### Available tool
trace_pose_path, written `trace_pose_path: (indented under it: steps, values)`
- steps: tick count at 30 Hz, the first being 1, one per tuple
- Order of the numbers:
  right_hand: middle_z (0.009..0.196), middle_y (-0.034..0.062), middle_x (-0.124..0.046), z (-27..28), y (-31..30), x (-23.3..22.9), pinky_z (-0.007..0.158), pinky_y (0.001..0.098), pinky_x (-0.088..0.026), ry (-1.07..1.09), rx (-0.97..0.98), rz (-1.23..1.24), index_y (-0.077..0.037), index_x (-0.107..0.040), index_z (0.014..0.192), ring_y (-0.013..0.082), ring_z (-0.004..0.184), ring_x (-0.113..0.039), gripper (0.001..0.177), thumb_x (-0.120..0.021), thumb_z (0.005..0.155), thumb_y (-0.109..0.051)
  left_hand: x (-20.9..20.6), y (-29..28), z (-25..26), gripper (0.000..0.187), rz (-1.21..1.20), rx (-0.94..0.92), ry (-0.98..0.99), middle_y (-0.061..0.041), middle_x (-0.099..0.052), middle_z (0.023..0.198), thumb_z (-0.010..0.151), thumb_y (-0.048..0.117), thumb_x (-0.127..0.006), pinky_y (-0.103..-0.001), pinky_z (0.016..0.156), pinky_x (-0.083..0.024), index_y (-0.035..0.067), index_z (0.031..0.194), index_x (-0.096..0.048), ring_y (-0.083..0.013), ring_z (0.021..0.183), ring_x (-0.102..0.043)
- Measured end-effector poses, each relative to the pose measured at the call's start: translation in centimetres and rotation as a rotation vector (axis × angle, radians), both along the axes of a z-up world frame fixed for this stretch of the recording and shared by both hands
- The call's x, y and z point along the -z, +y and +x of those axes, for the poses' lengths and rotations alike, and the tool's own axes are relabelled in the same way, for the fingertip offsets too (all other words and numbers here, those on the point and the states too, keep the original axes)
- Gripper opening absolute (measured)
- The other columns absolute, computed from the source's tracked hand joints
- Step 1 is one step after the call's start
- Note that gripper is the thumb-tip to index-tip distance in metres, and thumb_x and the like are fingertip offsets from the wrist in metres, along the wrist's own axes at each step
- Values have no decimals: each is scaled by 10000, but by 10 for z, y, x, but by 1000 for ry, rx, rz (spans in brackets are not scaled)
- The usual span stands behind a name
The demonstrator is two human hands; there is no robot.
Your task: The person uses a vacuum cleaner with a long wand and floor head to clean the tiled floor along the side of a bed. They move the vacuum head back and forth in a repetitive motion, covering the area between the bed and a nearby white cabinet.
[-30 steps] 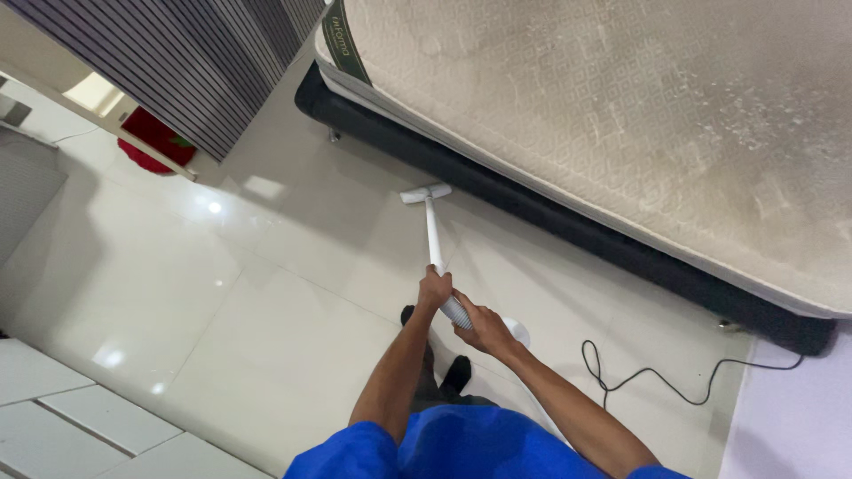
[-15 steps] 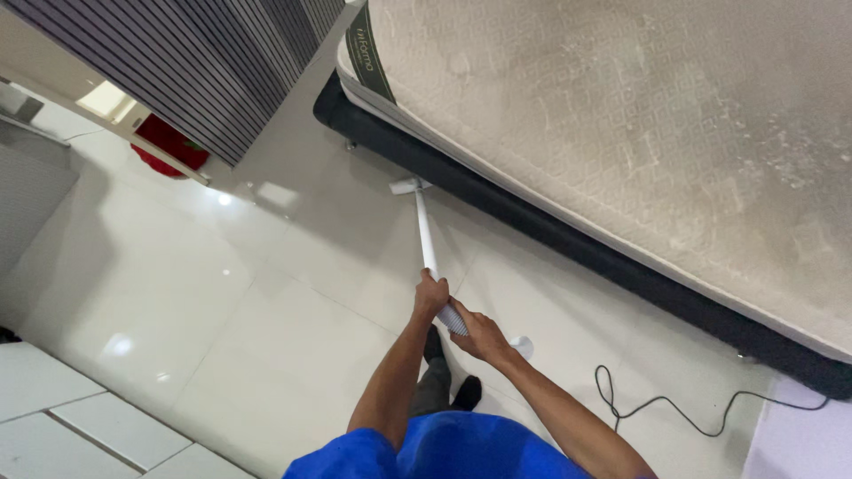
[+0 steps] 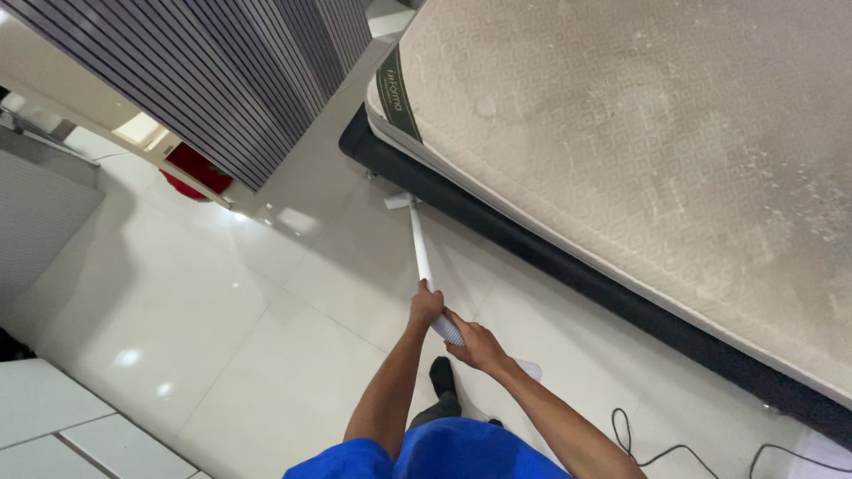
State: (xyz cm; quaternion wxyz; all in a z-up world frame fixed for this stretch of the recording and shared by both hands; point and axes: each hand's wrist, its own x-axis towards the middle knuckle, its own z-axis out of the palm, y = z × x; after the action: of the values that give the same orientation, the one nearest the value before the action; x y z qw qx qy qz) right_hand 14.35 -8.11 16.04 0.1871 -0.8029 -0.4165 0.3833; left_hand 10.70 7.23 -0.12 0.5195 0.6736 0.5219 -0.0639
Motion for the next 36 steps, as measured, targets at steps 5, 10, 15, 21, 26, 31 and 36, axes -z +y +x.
trace_pose_path:
  steps: [5,10,15,21,26,31,36]
  values:
    - [1112,231,-726,-12,-3,1,908,497,-554,7,-4,15,-261,-303,1578,408,1015,-713,872,-743,826,-227,-8,0,-11,788,-19,21,-30,-378,-601,1294,871,287,-529,-471,1086,-477,25,1569,-274,-488,1228,-606]
    - [1114,237,-728,-22,-23,2,917,498,-554,7,-55,6,-255,-294,1584,412,1029,-711,871,-736,834,-247,-15,-16,-26,842,-28,-13,-32,-379,-595,1306,828,283,-570,-449,1093,-482,14,1570,-276,-475,1244,-607]
    - [1106,240,-725,-30,-47,-5,916,496,-550,-4,-73,51,-240,-304,1578,419,1032,-705,865,-743,833,-251,-21,-43,-40,879,-37,-88,-31,-343,-607,1323,778,301,-618,-434,1098,-474,38,1562,-320,-453,1260,-604]
    - [1097,240,-733,-41,-82,-17,915,492,-547,34,-94,26,-270,-292,1591,416,1027,-708,878,-737,834,-249,-25,-88,-60,801,16,-254,-73,-337,-621,1308,780,333,-635,-434,1096,-474,23,1496,-453,-444,1250,-614]
    - [1124,224,-739,-53,-112,-22,897,489,-548,33,-114,60,-297,-311,1589,411,1032,-707,879,-724,817,-218,-22,-123,-75,795,25,-329,-88,-347,-635,1283,784,331,-636,-427,1076,-502,8,1490,-466,-444,1226,-638]
    - [1138,222,-729,-68,-133,-26,898,490,-548,48,-189,56,-281,-304,1592,410,1039,-700,882,-721,819,-208,-18,-149,-101,784,34,-383,-117,-335,-637,1284,785,330,-645,-424,1082,-490,7,1479,-474,-438,1233,-631]
    - [1122,234,-731,-81,-141,-20,901,494,-539,55,-285,66,-241,-297,1594,416,1040,-699,887,-736,823,-216,-16,-161,-125,773,31,-408,-117,-333,-644,1280,788,326,-633,-427,1079,-493,12,1478,-483,-438,1228,-637]
